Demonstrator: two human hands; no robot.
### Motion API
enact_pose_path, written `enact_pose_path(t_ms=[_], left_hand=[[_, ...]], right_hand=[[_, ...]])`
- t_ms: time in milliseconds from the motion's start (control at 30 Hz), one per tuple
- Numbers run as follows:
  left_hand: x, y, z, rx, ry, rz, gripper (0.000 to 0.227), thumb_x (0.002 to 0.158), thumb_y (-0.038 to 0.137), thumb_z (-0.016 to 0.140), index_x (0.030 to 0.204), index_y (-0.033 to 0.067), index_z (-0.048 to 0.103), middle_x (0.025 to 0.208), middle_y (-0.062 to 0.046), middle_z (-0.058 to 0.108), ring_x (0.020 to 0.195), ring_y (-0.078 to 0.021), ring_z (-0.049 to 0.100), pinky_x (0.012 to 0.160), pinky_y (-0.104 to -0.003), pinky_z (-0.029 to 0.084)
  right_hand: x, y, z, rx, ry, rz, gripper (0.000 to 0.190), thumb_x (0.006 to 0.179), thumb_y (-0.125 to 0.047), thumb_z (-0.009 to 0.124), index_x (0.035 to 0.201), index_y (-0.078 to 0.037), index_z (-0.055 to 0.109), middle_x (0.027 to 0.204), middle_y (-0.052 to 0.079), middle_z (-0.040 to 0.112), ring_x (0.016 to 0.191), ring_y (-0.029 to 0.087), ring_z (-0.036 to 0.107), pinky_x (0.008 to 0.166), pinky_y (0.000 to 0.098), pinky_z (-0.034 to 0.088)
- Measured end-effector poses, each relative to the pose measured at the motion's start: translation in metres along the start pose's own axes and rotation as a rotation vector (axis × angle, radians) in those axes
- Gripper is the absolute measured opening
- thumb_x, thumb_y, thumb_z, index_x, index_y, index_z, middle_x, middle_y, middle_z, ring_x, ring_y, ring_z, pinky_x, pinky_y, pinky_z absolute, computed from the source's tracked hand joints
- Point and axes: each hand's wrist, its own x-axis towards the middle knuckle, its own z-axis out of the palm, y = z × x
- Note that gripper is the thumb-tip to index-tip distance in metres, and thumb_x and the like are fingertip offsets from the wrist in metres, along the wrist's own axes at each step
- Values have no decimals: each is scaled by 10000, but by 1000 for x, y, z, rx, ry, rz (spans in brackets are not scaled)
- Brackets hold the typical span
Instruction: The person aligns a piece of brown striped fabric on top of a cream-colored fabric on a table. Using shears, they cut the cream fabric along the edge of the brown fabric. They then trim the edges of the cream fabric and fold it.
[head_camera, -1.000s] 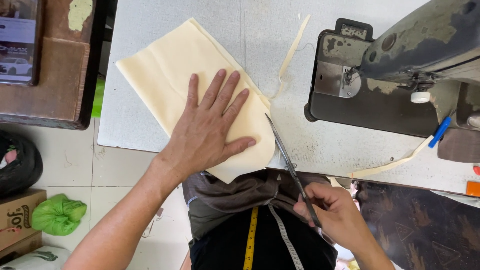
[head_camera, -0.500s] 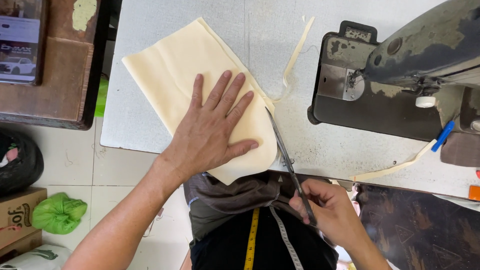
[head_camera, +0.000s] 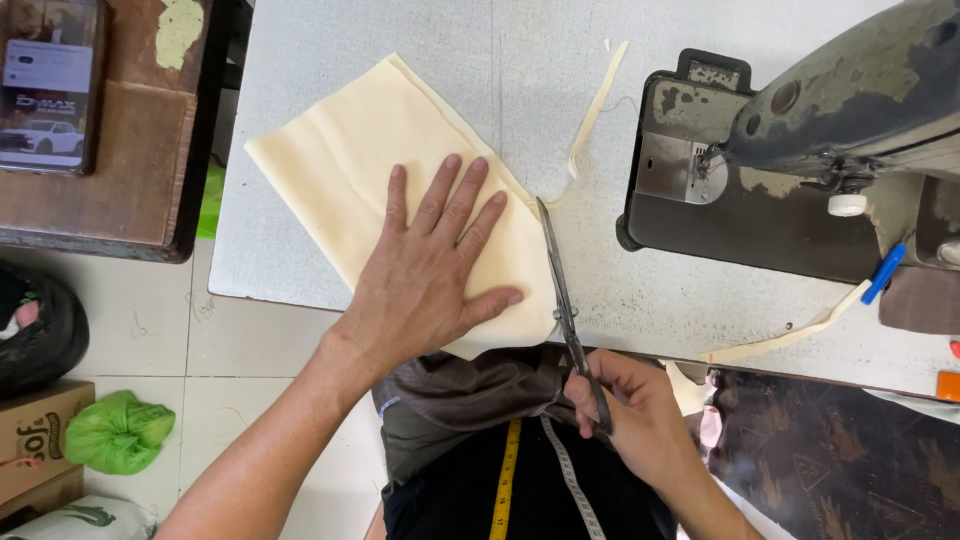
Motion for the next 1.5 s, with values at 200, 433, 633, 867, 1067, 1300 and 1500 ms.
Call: enact_pose_path(t_ms=[200, 433, 633, 867, 1067, 1300, 1500], left_hand=[[-6, 14, 0, 16, -8, -95, 889, 1005, 751, 354, 1576, 81, 479, 1679, -219, 310, 1571, -392, 213, 1232, -672, 142], [-11, 27, 5, 17, 7, -172, 925, 987, 754, 403, 1591, 55, 448, 1690, -221, 266, 1574, -401, 199, 1229, -694, 137], [-9, 16, 3, 59, -6, -157, 923, 991, 765, 365, 1602, 75, 428, 1694, -213, 265, 1577, -393, 197, 1230, -677, 150], [53, -61, -7, -97, -211, 220, 913, 1015, 782, 202, 1631, 110, 266, 1706, -184, 155, 1573, -325, 106, 1233, -608, -46], [128, -18, 24, -59, -60, 287, 847, 1083, 655, 271, 1592, -14, 371, 1667, -241, 301, 1551, -378, 240, 1232, -614, 74], [68, 165, 36, 249, -144, 35, 975, 1013, 748, 63, 1599, -11, 239, 1691, -266, 153, 1584, -425, 91, 1283, -591, 69], [77, 267, 47, -906, -112, 377, 629, 741, 349, 723, 1279, 42, 612, 1516, -317, 474, 1464, -485, 394, 1252, -635, 161]], right_hand=[[-4, 22, 23, 253, 60, -83, 345, 937, -338, 695, 749, -49, 680, 492, 66, 570, 441, 114, 494, 483, 253, 363], [-6, 25, 53, 489, 140, -73, 291, 980, -196, 662, 762, -6, 628, 521, 73, 534, 442, 101, 461, 381, 219, 261], [-18, 76, 22, 801, 203, -97, 262, 1048, -219, 576, 936, 13, 622, 695, 67, 574, 535, 139, 440, 447, 271, 338], [-101, 213, -69, 1038, 651, -162, 551, 956, -712, 693, 1060, -171, 694, 937, -23, 570, 737, 178, 491, 559, 332, 384], [-114, 165, -86, 721, 659, -319, 448, 969, -529, 715, 985, -85, 665, 785, 85, 576, 629, 168, 507, 457, 285, 342], [-145, 76, -157, -193, 662, 51, 407, 952, -325, 696, 629, -90, 619, 540, 28, 613, 550, 93, 550, 551, 260, 387], [-122, 43, -193, -328, 598, -36, 453, 982, -195, 688, 646, -176, 385, 623, -86, 329, 626, 49, 293, 523, 271, 219]])
